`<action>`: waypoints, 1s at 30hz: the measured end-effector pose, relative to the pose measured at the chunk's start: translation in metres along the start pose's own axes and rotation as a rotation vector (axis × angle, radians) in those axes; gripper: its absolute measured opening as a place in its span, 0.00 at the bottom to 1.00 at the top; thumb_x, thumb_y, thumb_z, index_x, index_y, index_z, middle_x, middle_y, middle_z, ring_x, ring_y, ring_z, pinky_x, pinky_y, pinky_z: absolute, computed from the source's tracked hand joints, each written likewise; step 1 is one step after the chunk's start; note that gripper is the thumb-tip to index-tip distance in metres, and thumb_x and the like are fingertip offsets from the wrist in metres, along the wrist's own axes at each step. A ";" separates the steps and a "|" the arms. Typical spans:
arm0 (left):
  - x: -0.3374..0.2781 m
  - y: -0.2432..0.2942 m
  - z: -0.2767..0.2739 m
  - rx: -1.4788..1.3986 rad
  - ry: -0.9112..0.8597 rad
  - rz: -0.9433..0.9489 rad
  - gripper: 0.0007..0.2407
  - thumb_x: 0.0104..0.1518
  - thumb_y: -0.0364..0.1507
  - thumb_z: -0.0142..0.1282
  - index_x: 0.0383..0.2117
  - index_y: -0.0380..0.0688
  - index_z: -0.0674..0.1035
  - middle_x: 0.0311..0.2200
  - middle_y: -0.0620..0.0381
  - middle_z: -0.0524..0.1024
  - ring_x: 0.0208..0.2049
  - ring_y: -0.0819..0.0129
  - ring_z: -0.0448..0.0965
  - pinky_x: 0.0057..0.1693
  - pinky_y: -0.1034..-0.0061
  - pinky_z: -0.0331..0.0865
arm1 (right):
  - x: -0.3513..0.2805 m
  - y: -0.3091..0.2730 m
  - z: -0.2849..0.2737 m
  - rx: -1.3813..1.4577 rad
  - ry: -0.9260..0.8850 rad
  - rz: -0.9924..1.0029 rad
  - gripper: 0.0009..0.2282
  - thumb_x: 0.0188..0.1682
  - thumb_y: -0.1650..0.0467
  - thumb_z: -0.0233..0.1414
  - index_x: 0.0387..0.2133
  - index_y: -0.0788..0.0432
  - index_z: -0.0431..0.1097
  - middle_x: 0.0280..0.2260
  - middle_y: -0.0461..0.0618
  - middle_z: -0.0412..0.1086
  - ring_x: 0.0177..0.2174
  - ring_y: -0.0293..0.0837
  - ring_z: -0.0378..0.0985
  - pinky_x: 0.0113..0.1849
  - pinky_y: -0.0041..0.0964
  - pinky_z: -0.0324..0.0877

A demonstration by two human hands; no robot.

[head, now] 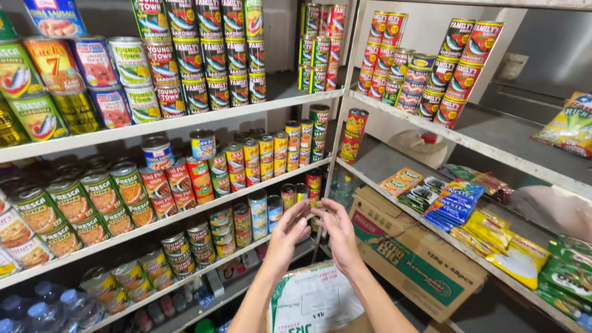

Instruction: Organizing and stocking canned goods on grocery store shelves.

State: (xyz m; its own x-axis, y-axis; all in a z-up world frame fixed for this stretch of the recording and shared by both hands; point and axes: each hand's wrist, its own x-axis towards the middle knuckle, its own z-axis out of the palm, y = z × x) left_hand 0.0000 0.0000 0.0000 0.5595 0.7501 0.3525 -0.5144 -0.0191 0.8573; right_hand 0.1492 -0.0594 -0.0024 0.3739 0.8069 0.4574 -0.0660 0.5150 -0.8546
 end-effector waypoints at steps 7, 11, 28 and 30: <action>0.078 0.019 -0.006 0.111 0.035 0.024 0.21 0.63 0.33 0.50 0.64 0.48 0.69 0.64 0.59 0.70 0.64 0.68 0.69 0.61 0.68 0.68 | 0.095 -0.002 -0.009 -0.083 -0.097 -0.046 0.20 0.54 0.68 0.50 0.58 0.62 0.61 0.54 0.54 0.69 0.53 0.46 0.75 0.52 0.39 0.68; 0.127 0.029 0.002 0.187 0.049 0.095 0.19 0.66 0.37 0.45 0.62 0.46 0.71 0.61 0.58 0.72 0.63 0.69 0.70 0.60 0.68 0.69 | 0.149 0.001 -0.018 -0.069 -0.188 -0.111 0.19 0.55 0.69 0.51 0.58 0.63 0.60 0.54 0.55 0.69 0.53 0.45 0.74 0.55 0.37 0.67; 0.337 0.048 -0.006 0.691 0.073 0.582 0.14 0.60 0.25 0.46 0.51 0.37 0.76 0.49 0.43 0.77 0.51 0.52 0.79 0.58 0.66 0.71 | 0.370 -0.008 -0.039 -0.330 -0.253 -0.321 0.19 0.53 0.72 0.53 0.57 0.61 0.61 0.48 0.49 0.70 0.44 0.40 0.77 0.46 0.32 0.73; 0.373 0.059 -0.010 0.946 0.117 0.734 0.14 0.60 0.23 0.48 0.52 0.35 0.73 0.49 0.38 0.75 0.53 0.44 0.74 0.60 0.59 0.67 | 0.398 -0.033 -0.033 -0.543 -0.286 -0.250 0.18 0.52 0.71 0.52 0.56 0.60 0.64 0.42 0.55 0.74 0.40 0.43 0.81 0.40 0.37 0.74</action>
State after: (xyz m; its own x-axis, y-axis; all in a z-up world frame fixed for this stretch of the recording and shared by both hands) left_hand 0.1716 0.2850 0.1784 0.2453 0.4119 0.8776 0.0222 -0.9074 0.4197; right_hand 0.3305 0.2354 0.1998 0.0526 0.7657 0.6411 0.4942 0.5379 -0.6830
